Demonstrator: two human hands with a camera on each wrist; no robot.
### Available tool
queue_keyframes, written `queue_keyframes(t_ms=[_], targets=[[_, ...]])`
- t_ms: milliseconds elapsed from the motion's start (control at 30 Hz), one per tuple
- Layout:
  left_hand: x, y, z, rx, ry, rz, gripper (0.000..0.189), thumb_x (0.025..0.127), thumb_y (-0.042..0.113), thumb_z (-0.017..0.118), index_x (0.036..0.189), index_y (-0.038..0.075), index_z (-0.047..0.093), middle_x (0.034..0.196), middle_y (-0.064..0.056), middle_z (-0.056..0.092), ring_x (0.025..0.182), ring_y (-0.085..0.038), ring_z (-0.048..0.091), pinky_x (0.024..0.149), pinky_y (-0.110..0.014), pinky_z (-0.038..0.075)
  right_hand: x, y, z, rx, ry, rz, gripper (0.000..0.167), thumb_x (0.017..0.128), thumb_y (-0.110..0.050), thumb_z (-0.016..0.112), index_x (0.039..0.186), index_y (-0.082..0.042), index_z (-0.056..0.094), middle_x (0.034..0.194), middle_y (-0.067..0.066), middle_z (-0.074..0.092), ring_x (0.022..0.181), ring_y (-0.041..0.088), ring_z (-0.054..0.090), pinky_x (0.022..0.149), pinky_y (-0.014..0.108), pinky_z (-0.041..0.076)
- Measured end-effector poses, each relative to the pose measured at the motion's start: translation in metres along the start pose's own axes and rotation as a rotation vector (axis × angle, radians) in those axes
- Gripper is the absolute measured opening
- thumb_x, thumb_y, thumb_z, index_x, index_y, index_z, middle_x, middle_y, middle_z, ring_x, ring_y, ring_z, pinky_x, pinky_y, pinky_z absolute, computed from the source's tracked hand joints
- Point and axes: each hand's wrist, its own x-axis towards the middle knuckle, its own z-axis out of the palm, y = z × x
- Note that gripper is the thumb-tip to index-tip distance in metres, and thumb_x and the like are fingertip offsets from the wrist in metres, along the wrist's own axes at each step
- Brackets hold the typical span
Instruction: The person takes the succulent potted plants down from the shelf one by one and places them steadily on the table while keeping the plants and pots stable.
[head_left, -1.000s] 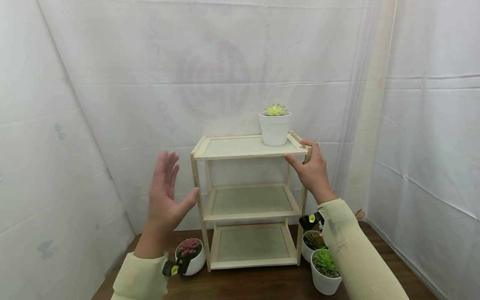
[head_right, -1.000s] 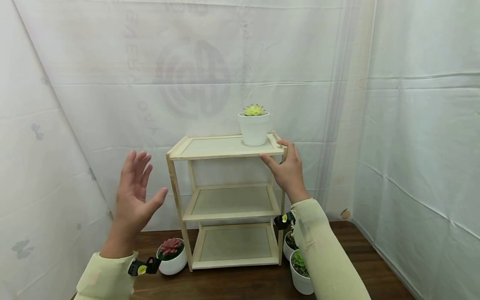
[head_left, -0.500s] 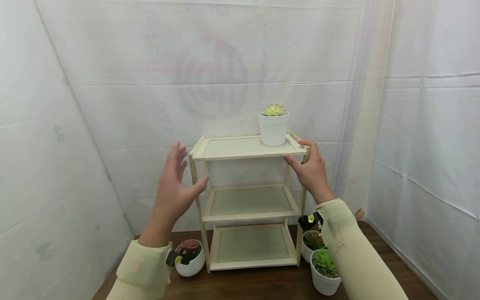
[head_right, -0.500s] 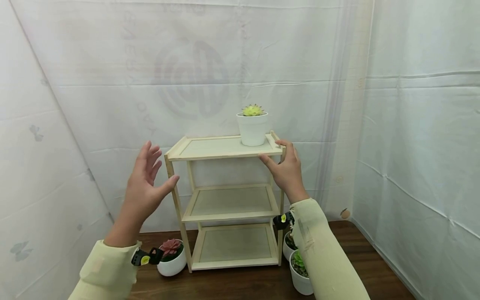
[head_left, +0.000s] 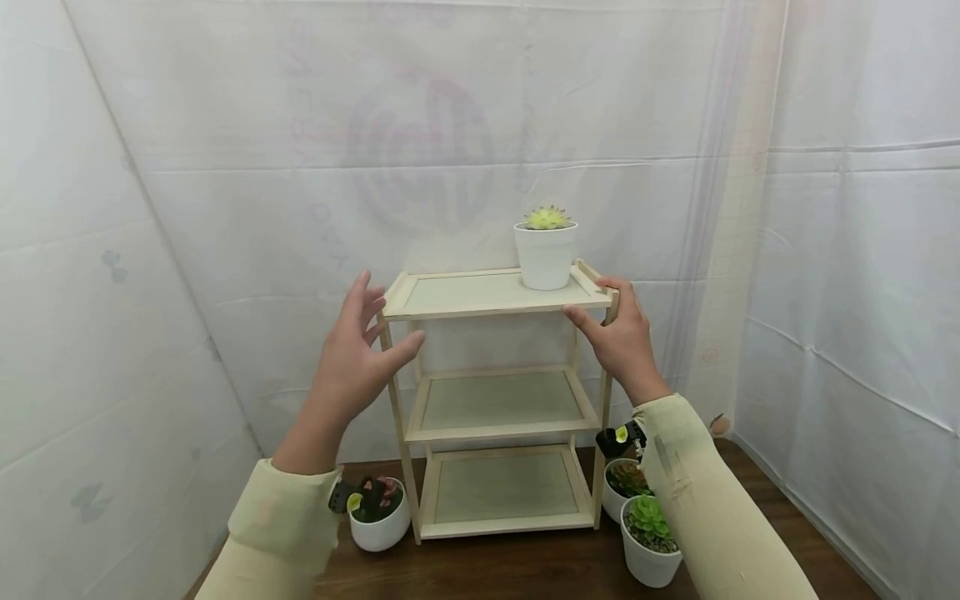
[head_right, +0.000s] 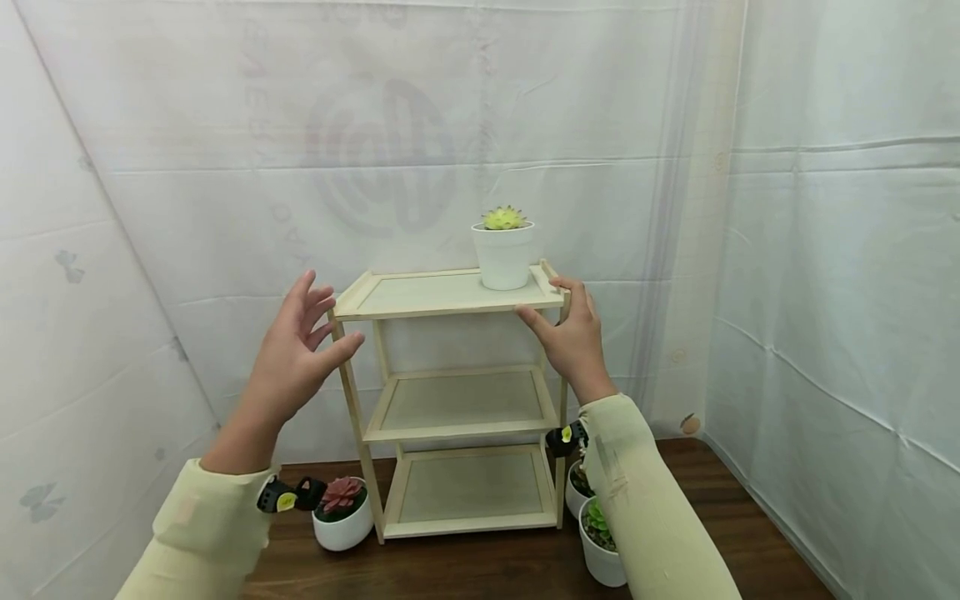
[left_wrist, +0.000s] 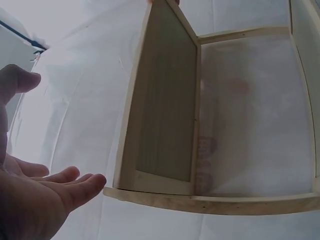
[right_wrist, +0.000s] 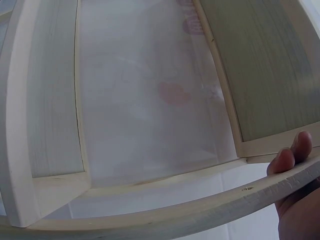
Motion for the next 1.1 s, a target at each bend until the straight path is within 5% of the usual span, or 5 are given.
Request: queue_keyframes(t_ms=[533,767,1100], targets=[[0.010,0.018,-0.008,0.007,-0.127,-0.136,0.100,0.088,0.047,0.066,0.157,0.025,-0.003,0.160,-0.013,0.022,0.140,-0.037,0.037,0.109,-0.054,0.038,0.001,0.001,0.001,0.002,0.008,-0.006,0.076,0.082,-0.064,0.064,0.141,-0.024,0.037,0.109,0.019,0.048,0.065,0.024,0.047,0.056,0.033,0.042],[0.014,0.026,-0.013,0.057,-0.187,-0.174,0.100,0.088,0.051,0.064,0.157,0.021,-0.002,0.161,-0.012,0.020,0.145,-0.033,0.029,0.111,-0.057,0.034,-0.001,-0.001,0.001,0.006,0.004,0.012,0.077,0.082,-0.065,0.064,0.141,-0.025,0.036,0.112,0.018,0.047,0.068,0.024,0.047,0.058,0.034,0.042],[0.021,0.037,-0.019,0.107,-0.222,-0.217,0.099,0.088,0.055,0.061,0.157,0.016,0.002,0.159,-0.013,0.027,0.143,-0.032,0.034,0.109,-0.055,0.037,-0.001,-0.003,0.000,0.008,0.004,0.019,0.077,0.081,-0.065,0.065,0.141,-0.025,0.037,0.107,0.018,0.047,0.067,0.024,0.047,0.057,0.033,0.042]])
